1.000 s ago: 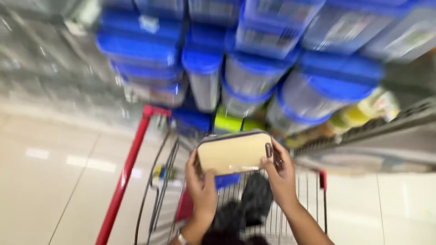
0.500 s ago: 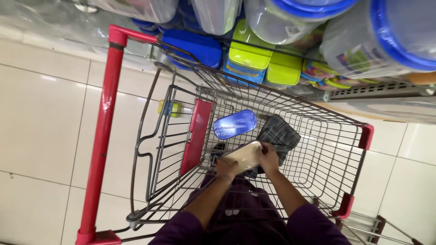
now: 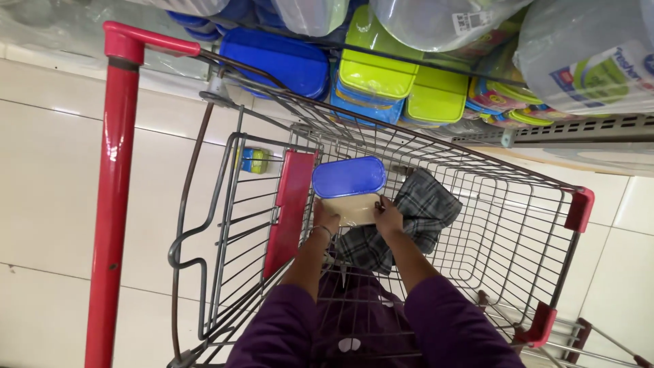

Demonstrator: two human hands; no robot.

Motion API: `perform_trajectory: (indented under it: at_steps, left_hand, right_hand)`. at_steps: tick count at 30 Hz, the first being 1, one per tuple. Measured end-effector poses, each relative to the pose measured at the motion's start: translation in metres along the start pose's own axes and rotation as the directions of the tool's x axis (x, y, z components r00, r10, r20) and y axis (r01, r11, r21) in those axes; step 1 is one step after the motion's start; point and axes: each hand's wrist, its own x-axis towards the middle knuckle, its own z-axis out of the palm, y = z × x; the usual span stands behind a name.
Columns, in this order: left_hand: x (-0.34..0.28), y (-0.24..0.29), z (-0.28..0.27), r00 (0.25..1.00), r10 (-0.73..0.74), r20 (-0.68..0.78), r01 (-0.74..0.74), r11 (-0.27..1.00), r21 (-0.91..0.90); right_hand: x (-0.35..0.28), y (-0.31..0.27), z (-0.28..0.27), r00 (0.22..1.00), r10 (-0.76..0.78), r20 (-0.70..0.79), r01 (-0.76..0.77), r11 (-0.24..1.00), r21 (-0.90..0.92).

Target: The person wipes a shelf with a cloth and then proceeds to wipe various blue and brown containers before organizing them on the shelves.

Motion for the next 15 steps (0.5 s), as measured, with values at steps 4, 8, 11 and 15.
perform_trajectory:
  at_steps: [4, 8, 11, 15]
  left_hand:
    - [-0.004, 0.0, -0.001, 0.992, -0.001, 0.124, -0.007, 0.998, 0.067]
    - [-0.05, 0.045, -0.029, 0.998, -0.042, 0.052, 0.037, 0.995, 0.095]
    - [-0.085, 0.104, -0.062, 0.996, -0.074, 0.053, 0.072, 0.997, 0.038]
    - [-0.103, 0.139, -0.07, 0.996, -0.083, 0.041, 0.082, 0.996, 0.018]
  right_hand:
    - [-0.005, 0.004, 0.003, 0.999, -0.002, 0.043, 0.006, 0.996, -0.089]
    - [-0.033, 0.001, -0.002, 0.998, 0.031, 0.061, -0.031, 0.999, -0.005]
    - [-0.048, -0.014, -0.015, 1.0, -0.026, -0.008, 0.027, 0.995, 0.092]
    - [-0.085, -0.063, -0.049, 0.993, -0.098, -0.059, 0.111, 0.947, 0.3]
